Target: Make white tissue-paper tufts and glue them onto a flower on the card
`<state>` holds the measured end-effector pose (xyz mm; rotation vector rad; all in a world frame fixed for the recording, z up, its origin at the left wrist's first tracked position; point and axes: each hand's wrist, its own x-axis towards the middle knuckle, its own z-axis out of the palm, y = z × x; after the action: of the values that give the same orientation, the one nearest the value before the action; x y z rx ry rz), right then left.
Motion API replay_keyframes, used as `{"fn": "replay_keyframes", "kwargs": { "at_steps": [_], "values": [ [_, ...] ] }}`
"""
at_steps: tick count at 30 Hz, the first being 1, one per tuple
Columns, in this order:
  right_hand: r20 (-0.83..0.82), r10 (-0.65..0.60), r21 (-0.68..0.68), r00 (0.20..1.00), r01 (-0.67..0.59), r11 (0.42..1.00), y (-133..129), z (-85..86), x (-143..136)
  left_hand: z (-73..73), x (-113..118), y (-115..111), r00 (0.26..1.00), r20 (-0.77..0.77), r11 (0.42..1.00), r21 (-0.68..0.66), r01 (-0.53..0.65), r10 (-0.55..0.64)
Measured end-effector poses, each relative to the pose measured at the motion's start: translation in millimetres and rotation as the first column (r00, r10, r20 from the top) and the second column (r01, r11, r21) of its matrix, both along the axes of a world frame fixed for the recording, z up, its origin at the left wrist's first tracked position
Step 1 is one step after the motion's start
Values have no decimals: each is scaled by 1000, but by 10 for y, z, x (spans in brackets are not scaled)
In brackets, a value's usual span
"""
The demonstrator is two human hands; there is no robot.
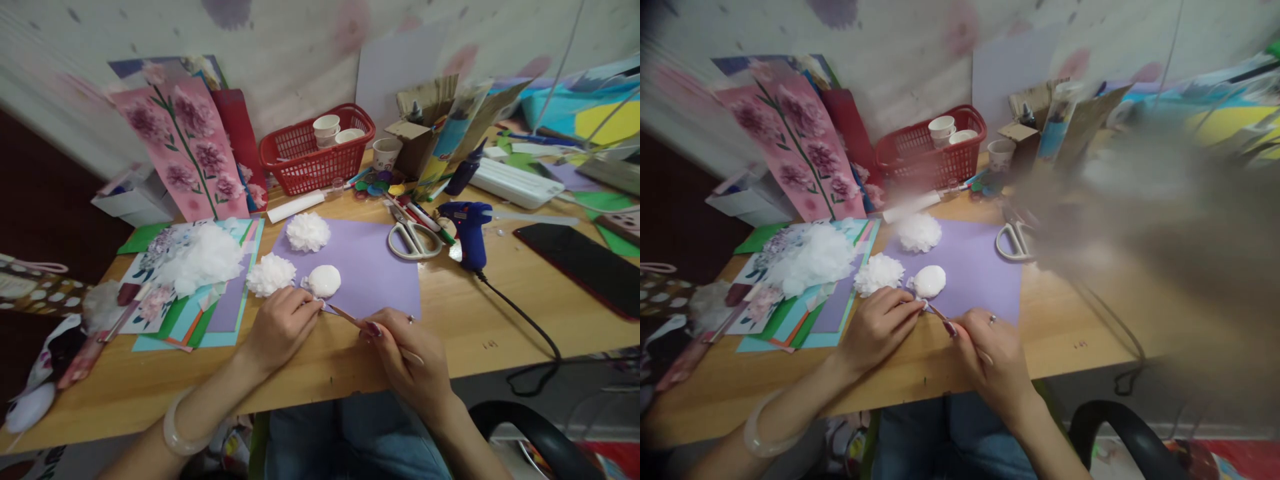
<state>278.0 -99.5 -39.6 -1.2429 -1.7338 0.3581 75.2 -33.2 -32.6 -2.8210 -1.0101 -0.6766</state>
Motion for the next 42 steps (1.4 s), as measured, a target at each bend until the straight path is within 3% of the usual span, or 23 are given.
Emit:
{"fn": "replay_keyframes", "kwargs": {
  "at_steps": [5, 12, 19, 28, 34, 42],
  "values": [
    [23, -38, 19, 999, 37, 999, -41, 5, -17, -2, 15, -5, 999, 29, 1000, -11, -25, 25],
    [26, 36, 52, 999, -38, 998, -47, -35, -85, -12, 9, -14, 992, 111, 994, -91, -57, 67],
    [124, 31, 77, 992, -40, 996, -35, -9, -148, -39, -15, -1, 980, 161, 978, -189, -83, 115],
    [193, -25, 113, 981, 3, 994, -21, -18, -235, -13, -10, 8, 976, 193, 983, -172, -72, 105],
    [219, -58, 138, 974, 28, 990, -26, -16, -283, 34, -193, -69, 976, 193, 990, -114, -78, 99],
    [301, -62, 174, 952, 9, 985, 6, -28, -327, -49, -339, -64, 994, 108, 997, -73, -22, 30]
  ]
}}
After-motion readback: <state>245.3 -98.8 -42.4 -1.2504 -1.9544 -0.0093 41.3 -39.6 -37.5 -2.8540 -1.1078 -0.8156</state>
